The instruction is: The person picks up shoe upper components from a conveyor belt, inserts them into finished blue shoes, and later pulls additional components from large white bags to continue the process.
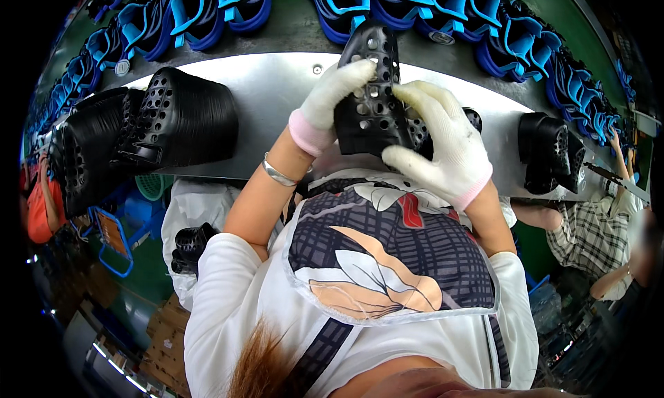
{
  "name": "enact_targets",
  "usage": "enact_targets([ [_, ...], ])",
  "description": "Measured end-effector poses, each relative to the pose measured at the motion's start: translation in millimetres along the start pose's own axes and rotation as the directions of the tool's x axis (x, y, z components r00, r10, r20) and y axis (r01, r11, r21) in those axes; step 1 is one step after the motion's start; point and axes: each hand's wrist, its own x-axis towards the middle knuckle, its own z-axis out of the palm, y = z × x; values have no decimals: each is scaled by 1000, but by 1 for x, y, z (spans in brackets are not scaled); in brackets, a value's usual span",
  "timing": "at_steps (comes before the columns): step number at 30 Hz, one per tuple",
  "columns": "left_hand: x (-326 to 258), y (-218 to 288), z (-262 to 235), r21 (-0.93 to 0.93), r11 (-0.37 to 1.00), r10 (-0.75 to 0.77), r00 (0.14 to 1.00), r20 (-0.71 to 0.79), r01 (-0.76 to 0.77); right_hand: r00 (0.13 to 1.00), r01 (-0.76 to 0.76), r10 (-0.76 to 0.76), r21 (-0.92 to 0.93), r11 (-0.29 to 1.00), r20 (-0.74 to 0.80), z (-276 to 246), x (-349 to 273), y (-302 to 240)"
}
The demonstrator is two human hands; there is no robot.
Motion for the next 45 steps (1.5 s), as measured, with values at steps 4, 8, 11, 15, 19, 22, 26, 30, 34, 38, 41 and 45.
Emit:
enact_targets([
  [4,3,-8,4,142,977,188,957,-222,-159,946,-323,320,58,945,55,7,10,-4],
  [8,10,-2,2,161,949,293,946,-139,-271,969,-245,242,70,967,52,15,8,3],
  [11,14,-3,1,150,941,321,938,-128,-302,962,-274,274,19,962,9,17,13,-2],
  [15,15,0,-2,191,914,393,898,-199,-357,978,-203,203,10,979,-51,22,25,-8],
  [19,17,6,11,219,882,469,820,-328,-417,970,-238,236,-22,971,-62,29,35,-13],
  [22,20,11,13,257,852,523,756,-394,-456,969,-232,226,-46,972,-100,35,42,-14],
  [26,23,16,1,337,780,622,711,-327,-527,975,-178,156,-139,974,-158,35,43,-6],
  [30,27,13,-1,290,770,638,702,-317,-569,960,-277,261,-188,942,-102,34,46,-10],
  [34,33,13,1,78,853,509,792,-337,-515,952,-299,279,-181,937,-128,36,55,-6],
  [38,34,15,-9,68,858,499,793,-349,-509,951,-306,297,-109,946,-87,31,67,-6],
  [41,33,13,-6,200,882,468,742,-480,-427,936,-349,346,-40,936,-69,28,70,-5],
  [45,27,19,-27,675,604,757,570,-319,-424,959,-281,271,-127,951,-87,13,86,-9],
])
